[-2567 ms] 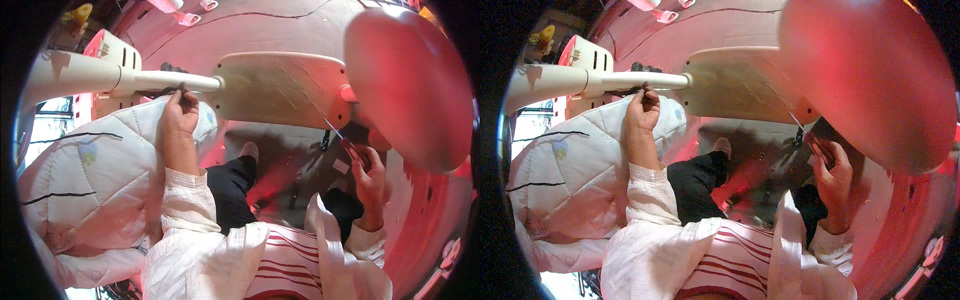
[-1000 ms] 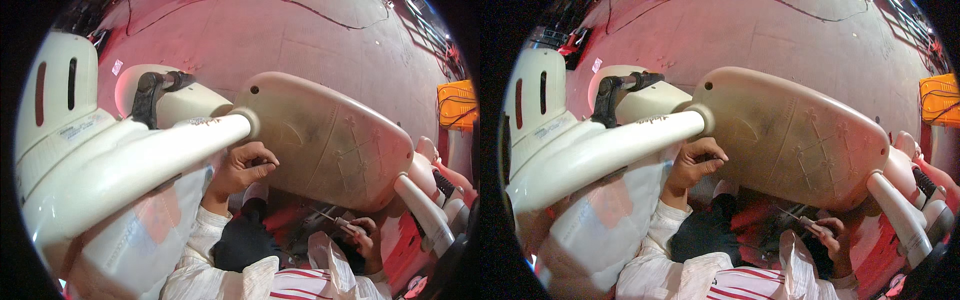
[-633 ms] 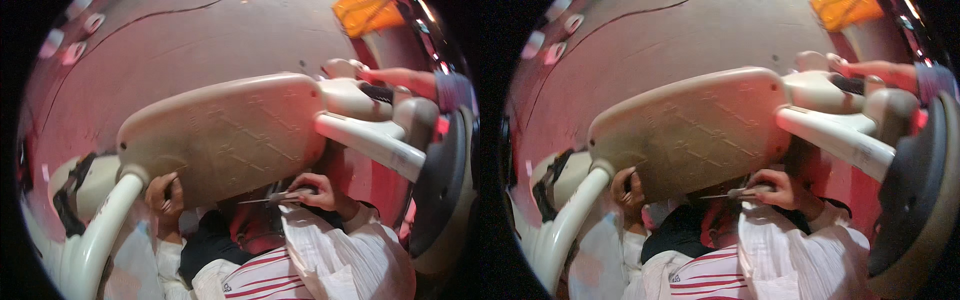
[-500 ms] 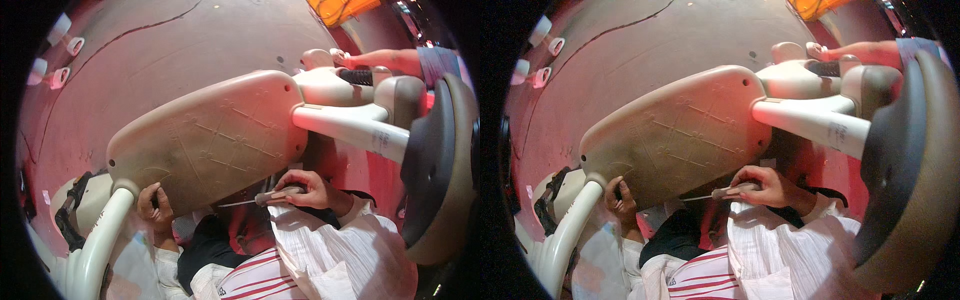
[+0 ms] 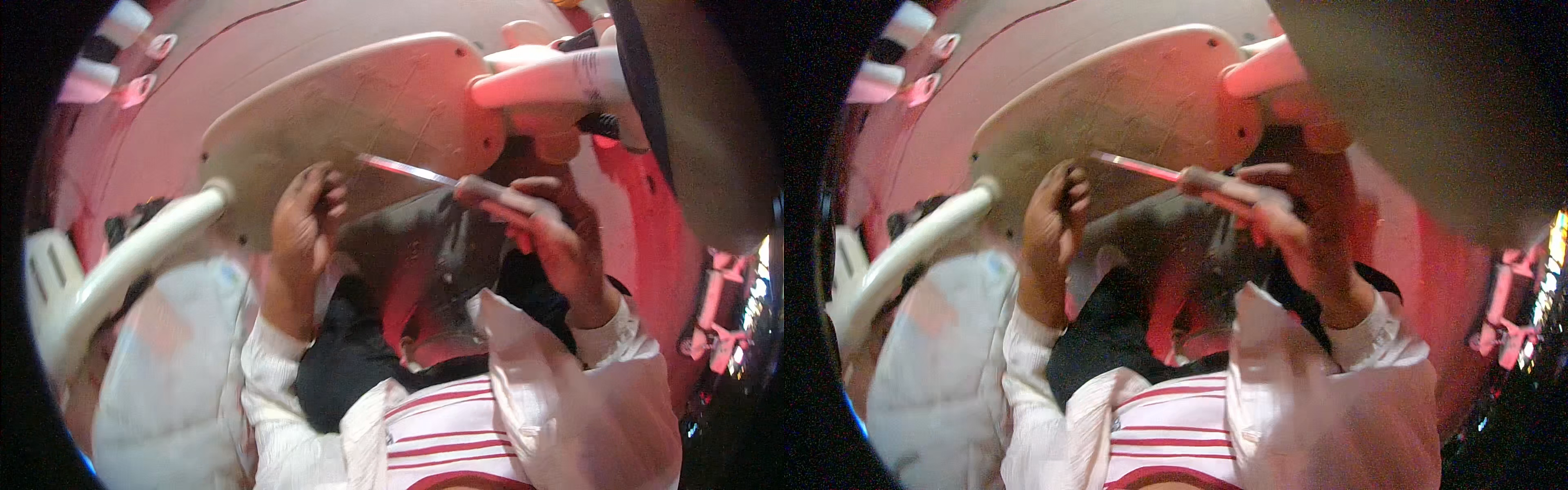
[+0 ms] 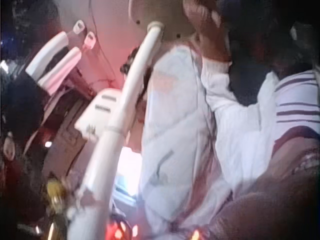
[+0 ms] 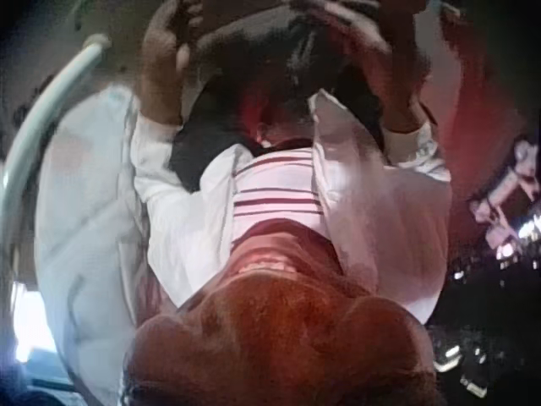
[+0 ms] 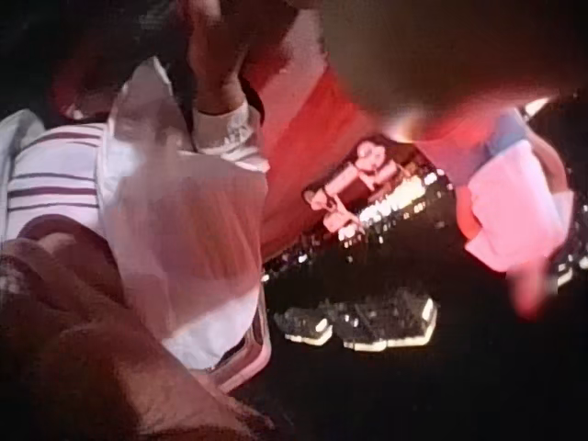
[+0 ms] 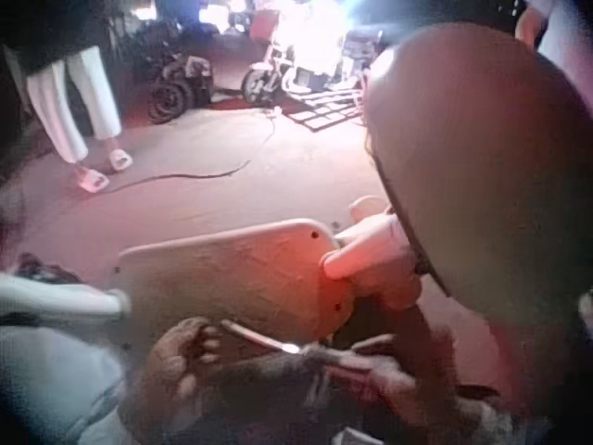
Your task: The person removes a scooter seat, manipulates internal wiring, and reattaches the seat using a screwdriver. The person handles the seat and wires by hand and uses a screwdriver to secure the seat back onto the scooter frame.
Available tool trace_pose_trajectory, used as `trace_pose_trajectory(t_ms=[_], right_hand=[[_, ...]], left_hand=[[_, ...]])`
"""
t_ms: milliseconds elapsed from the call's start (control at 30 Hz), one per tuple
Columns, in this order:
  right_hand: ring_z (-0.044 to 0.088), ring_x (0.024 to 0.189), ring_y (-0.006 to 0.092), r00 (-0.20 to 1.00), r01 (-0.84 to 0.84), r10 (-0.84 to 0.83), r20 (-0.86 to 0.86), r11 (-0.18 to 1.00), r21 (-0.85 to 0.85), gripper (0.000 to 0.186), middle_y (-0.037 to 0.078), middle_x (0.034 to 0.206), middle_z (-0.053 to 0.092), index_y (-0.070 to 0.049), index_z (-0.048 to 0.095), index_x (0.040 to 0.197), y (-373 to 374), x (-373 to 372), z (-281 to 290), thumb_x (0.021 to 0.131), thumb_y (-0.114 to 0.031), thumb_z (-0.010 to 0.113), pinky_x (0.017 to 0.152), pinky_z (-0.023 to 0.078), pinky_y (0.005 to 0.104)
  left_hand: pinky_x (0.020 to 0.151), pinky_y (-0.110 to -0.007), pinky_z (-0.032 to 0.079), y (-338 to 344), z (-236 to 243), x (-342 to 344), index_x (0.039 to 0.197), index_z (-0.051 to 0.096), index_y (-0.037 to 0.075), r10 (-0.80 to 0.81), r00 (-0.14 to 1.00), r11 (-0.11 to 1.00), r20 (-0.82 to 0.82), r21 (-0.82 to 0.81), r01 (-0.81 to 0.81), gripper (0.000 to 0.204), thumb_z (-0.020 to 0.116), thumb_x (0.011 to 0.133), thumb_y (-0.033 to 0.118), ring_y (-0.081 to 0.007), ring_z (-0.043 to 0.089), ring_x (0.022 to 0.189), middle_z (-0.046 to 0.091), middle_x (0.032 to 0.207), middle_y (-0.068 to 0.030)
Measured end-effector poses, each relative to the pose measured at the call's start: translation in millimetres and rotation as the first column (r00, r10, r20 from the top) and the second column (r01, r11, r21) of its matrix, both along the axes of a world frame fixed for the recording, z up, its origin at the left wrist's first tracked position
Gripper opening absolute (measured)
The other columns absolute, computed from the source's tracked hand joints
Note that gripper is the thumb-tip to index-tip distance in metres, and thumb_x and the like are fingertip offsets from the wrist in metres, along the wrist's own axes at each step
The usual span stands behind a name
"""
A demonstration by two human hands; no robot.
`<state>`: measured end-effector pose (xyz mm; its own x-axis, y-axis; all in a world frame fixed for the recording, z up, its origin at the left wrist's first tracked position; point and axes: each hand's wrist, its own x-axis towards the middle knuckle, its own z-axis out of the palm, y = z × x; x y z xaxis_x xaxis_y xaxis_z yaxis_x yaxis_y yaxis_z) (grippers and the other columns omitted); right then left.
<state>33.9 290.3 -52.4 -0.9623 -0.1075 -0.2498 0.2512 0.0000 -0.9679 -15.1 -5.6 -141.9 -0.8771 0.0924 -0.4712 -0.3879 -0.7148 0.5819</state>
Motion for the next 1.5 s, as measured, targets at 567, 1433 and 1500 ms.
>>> trace_pose_trajectory(t_ms=[567,1433,1500], right_hand=[[0.060,0.079,0.0102,0.960,-0.099,0.040,-0.276,0.974,-0.204,0.029,0.007,0.096,0.066,0.001,0.057,0.114,55.0,64.2,37.7,0.087,-0.011,0.062,0.068,0.049,0.0230],[0.063,0.083,0.0111,0.905,0.069,0.004,-0.426,0.985,0.156,0.025,0.008,0.087,0.065,0.001,0.058,0.103,123.8,38.0,28.1,0.082,-0.007,0.069,0.072,0.052,0.0259],[0.063,0.089,0.0128,0.907,0.029,0.098,-0.409,0.956,0.293,0.023,0.009,0.096,0.064,0.000,0.058,0.105,124.4,29.7,33.5,0.083,-0.002,0.066,0.078,0.052,0.0268]], left_hand=[[0.073,-0.034,0.058,76.9,117.7,65.4,0.091,0.060,0.002,0.144,0.990,0.985,0.008,0.098,-0.144,0.012,0.056,0.092,0.013,-0.0200,0.065,0.080,0.065,0.089,-0.0087],[0.061,-0.029,0.056,200.8,-8.0,11.8,0.090,0.061,0.005,0.055,0.973,0.998,0.225,0.006,-0.058,0.010,0.058,0.091,0.014,-0.0173,0.062,0.068,0.064,0.081,-0.0059],[0.059,-0.030,0.053,213.0,-19.0,-1.2,0.090,0.063,0.006,0.047,0.973,0.996,0.228,-0.083,-0.029,0.009,0.057,0.091,0.013,-0.0177,0.062,0.066,0.065,0.082,-0.0058]])
